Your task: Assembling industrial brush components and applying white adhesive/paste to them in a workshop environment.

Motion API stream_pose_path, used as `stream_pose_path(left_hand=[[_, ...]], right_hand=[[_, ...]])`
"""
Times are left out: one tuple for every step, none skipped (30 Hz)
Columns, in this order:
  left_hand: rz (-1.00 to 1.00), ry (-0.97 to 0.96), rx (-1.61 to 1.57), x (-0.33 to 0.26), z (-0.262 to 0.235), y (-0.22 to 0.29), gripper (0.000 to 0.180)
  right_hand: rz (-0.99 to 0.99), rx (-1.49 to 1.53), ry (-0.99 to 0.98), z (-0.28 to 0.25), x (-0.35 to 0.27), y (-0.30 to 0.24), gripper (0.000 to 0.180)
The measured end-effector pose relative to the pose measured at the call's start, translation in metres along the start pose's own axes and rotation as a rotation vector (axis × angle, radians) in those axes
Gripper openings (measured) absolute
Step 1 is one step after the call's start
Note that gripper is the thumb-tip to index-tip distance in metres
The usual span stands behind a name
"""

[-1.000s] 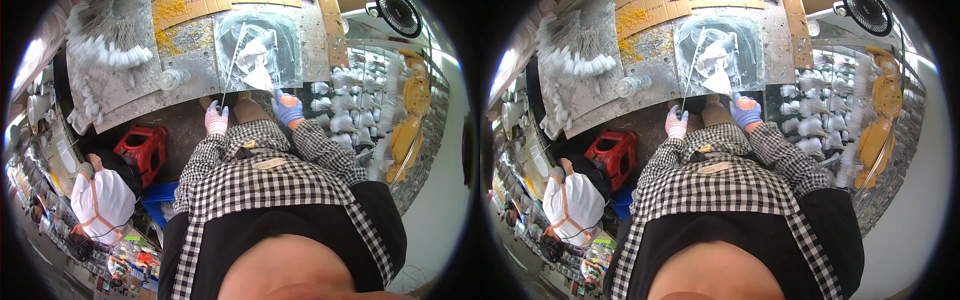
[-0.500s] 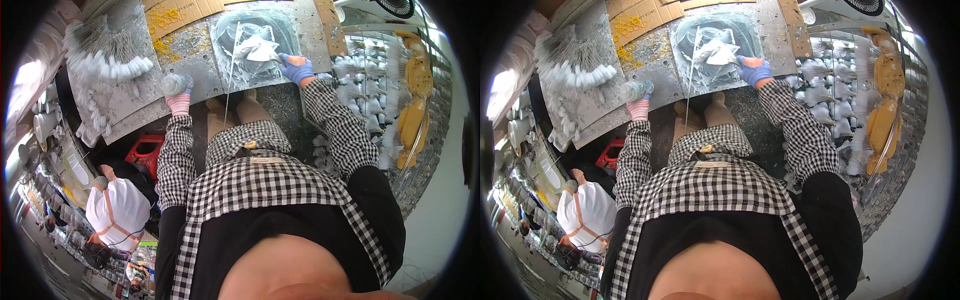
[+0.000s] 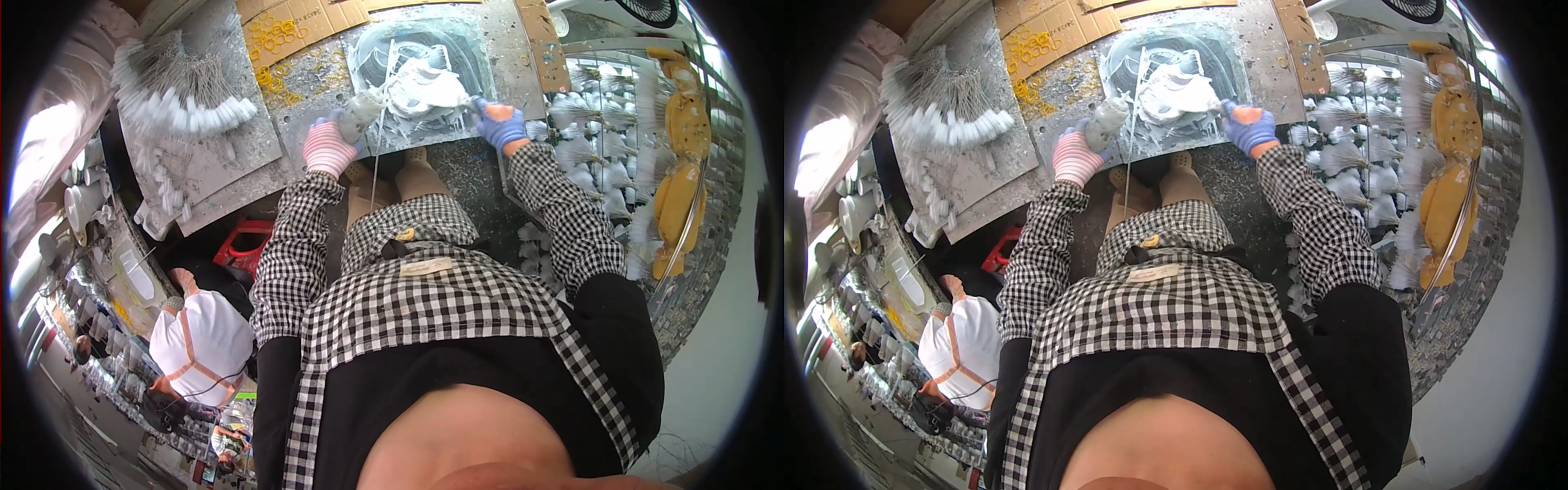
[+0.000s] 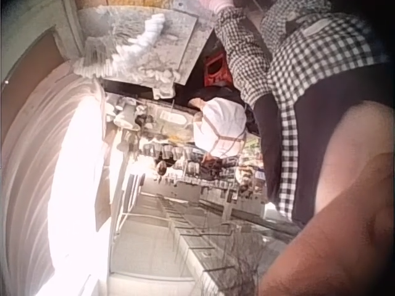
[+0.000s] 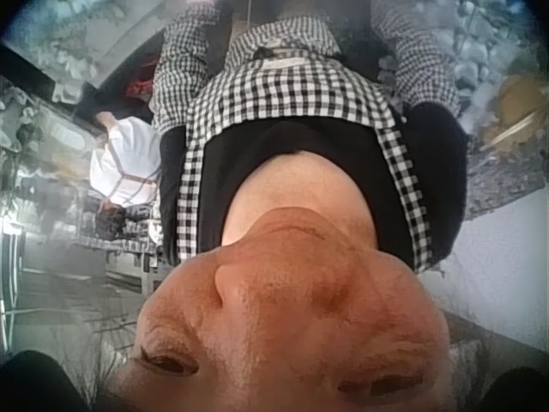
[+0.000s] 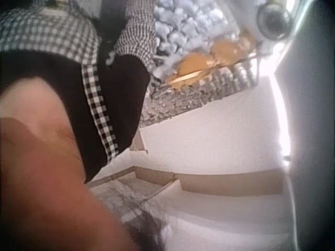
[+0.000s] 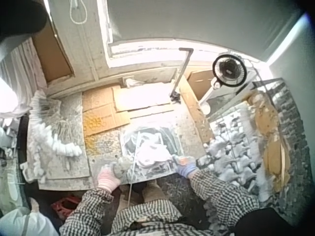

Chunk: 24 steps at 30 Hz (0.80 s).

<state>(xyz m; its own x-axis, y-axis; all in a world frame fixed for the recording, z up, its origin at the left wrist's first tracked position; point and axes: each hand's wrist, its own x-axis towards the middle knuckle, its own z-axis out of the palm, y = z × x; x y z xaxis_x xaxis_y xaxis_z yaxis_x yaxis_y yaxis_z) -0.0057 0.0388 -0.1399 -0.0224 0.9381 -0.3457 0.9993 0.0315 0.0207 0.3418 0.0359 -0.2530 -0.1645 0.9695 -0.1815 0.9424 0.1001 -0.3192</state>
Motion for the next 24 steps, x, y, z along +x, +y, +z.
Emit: stream_pose_path(left_hand=[[-0.016,-0.05,0.033,0.001,-0.008,0.011,0.082],[-0.012,-0.05,0.038,0.005,-0.015,0.02,0.082],[-0.013,-0.091,0.113,0.012,-0.021,0.027,0.082],[-0.011,-0.131,0.19,0.017,-0.024,0.033,0.082],[-0.025,-0.158,0.228,0.018,-0.023,0.034,0.08],[-0.026,-0.158,0.233,0.018,-0.022,0.033,0.08],[-0.033,-0.166,0.283,0.015,-0.021,0.032,0.077],[-0.035,-0.173,0.334,0.014,-0.022,0.032,0.074],[-0.046,-0.175,0.336,0.013,-0.024,0.033,0.074],[-0.035,-0.19,0.374,0.014,-0.029,0.039,0.071],[-0.015,-0.203,0.412,0.016,-0.033,0.046,0.067],[-0.012,-0.204,0.415,0.019,-0.031,0.049,0.067],[0.009,-0.179,0.465,0.026,-0.027,0.052,0.065],[0.021,-0.155,0.514,0.031,-0.023,0.051,0.062],[0.038,-0.155,0.53,0.037,-0.021,0.048,0.061],[0.034,-0.158,0.532,0.039,-0.018,0.045,0.061],[0.028,-0.149,0.538,0.041,-0.018,0.044,0.062],[0.023,-0.14,0.542,0.042,-0.018,0.044,0.064],[0.04,-0.126,0.514,0.037,-0.024,0.05,0.065],[0.034,-0.126,0.512,0.033,-0.027,0.049,0.065],[-0.001,-0.145,0.455,0.031,-0.029,0.047,0.067],[-0.029,-0.162,0.397,0.028,-0.032,0.046,0.068],[-0.028,-0.134,0.344,0.022,-0.033,0.045,0.072],[-0.024,-0.134,0.343,0.019,-0.03,0.041,0.072]], right_hand=[[0.027,0.006,-0.005,-0.006,0.011,0.0,0.028],[0.055,0.014,-0.01,-0.012,0.02,-0.006,0.032],[0.06,0.018,-0.007,-0.01,0.03,-0.019,0.032],[0.095,0.002,-0.05,-0.005,0.039,-0.035,0.032],[0.121,-0.014,-0.096,0.002,0.044,-0.045,0.032],[-0.017,0.048,-0.058,0.007,0.029,-0.046,0.031],[-0.079,0.032,-0.023,0.015,0.012,-0.039,0.03],[-0.136,0.016,0.014,0.019,-0.004,-0.025,0.029],[-0.123,-0.004,-0.011,0.007,-0.012,-0.017,0.025],[-0.105,-0.023,-0.034,-0.01,-0.016,-0.007,0.02],[-0.063,-0.009,-0.043,-0.012,-0.009,0.007,0.02],[-0.06,-0.007,-0.042,-0.009,0.005,0.009,0.02],[-0.076,0.009,0.057,-0.004,0.02,0.009,0.02],[-0.1,0.026,0.154,-0.006,0.031,0.0,0.02],[-0.053,0.013,0.082,-0.006,0.043,-0.016,0.021],[-0.057,0.017,0.08,-0.003,0.042,-0.027,0.021],[-0.108,0.032,0.096,0.002,0.034,-0.035,0.023],[-0.16,0.047,0.113,0.006,0.027,-0.04,0.025],[-0.182,0.043,0.098,0.014,0.018,-0.024,0.029],[-0.188,0.043,0.097,0.006,0.014,-0.015,0.029],[-0.179,-0.007,0.064,-0.004,0.012,-0.004,0.03],[-0.164,-0.06,0.033,-0.013,0.008,0.007,0.031],[-0.163,-0.032,0.088,-0.016,0.003,0.02,0.032],[-0.16,-0.034,0.088,-0.016,-0.004,0.03,0.032]])
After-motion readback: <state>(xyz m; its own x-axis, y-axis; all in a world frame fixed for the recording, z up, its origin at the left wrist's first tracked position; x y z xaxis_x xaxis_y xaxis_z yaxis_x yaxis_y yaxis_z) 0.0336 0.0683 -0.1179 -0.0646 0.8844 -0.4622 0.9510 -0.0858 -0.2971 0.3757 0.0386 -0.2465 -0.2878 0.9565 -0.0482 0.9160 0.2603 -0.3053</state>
